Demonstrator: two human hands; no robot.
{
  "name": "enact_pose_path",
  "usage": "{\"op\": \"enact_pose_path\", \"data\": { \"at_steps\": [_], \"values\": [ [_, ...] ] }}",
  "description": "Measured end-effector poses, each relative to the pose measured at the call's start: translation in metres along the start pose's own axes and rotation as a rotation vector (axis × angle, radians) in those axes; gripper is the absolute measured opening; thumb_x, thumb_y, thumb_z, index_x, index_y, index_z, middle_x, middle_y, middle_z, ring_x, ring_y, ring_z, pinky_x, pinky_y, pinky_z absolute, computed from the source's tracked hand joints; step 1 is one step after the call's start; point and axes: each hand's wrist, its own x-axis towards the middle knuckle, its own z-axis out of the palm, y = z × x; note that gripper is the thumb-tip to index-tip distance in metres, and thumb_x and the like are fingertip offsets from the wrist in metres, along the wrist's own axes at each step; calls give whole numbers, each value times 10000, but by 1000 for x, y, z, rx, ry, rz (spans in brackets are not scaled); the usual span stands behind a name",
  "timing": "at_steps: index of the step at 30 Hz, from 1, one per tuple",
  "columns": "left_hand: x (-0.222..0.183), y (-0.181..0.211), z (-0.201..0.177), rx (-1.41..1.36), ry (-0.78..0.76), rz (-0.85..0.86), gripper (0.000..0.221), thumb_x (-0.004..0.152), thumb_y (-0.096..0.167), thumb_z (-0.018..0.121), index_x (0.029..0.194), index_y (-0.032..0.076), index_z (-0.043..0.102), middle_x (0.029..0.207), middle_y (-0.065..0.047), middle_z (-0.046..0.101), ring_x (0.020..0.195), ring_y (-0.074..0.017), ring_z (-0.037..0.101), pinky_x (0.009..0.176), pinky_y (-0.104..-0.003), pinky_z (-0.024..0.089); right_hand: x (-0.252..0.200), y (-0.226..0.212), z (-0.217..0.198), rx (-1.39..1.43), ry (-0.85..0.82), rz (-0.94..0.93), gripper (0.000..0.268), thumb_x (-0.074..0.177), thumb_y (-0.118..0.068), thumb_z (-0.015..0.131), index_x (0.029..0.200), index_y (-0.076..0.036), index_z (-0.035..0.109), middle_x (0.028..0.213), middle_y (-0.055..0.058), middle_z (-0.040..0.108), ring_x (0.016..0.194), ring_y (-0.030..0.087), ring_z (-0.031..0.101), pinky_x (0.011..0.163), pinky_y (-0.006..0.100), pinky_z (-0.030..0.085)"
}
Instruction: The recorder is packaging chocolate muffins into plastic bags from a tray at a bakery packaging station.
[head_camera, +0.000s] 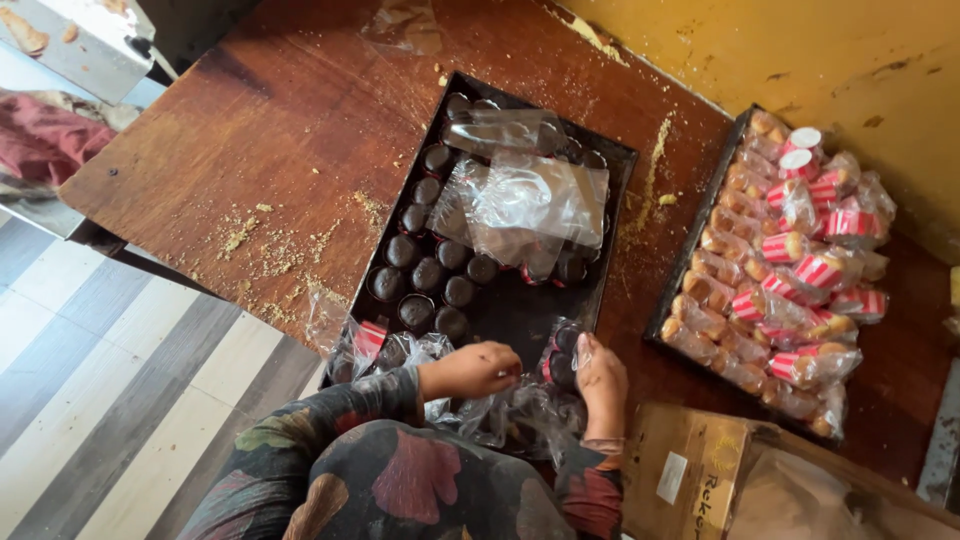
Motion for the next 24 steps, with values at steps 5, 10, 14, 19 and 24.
{"op": "enact_pose_path", "data": {
  "at_steps": [5, 10, 14, 19, 24],
  "values": [
    [9, 2, -30, 92, 90, -10, 132, 913, 199, 684, 975, 83, 676, 950, -107, 678, 951, -333, 660, 851, -423, 535, 3, 17, 11, 47, 37, -346, 348, 1078, -372, 520, 1149, -105, 731, 1187, 158, 733, 1119, 371, 691, 980, 452, 540],
    [11, 3, -49, 117, 143, -83, 134, 901, 188, 681, 983, 83, 680, 943, -116, 676, 942, -336, 660, 838, -427, 536, 11, -15, -16, -15, 132, -529, 227, 914, -336, 680, 968, -147, 792, 1164, 84, 759, 1133, 402, 680, 960, 485, 507],
    [9, 6, -56, 121, 134, -141, 140, 909, 180, 675, 996, 71, 666, 954, -110, 680, 946, -329, 665, 834, -425, 537, 18, -23, -20, 18, 35, -697, 211, 809, -346, 767, 796, -135, 771, 1113, 63, 789, 1101, 402, 691, 929, 505, 511],
    [3, 1, -57, 126, 160, -129, 142, 902, 172, 680, 991, 63, 662, 952, -114, 676, 954, -330, 660, 843, -422, 540, 12, 12, 13, 79, -51, -385, 292, 955, -352, 671, 1043, -94, 775, 1011, 212, 727, 955, 401, 698, 861, 468, 558],
    [6, -11, -63, 127, 155, -178, 132, 904, 170, 680, 986, 67, 661, 950, -113, 670, 960, -326, 659, 836, -414, 541, 7, 25, 11, 8, 199, -265, 364, 1094, -332, 514, 1067, -39, 730, 976, 249, 708, 936, 437, 686, 867, 499, 551]
  ]
}}
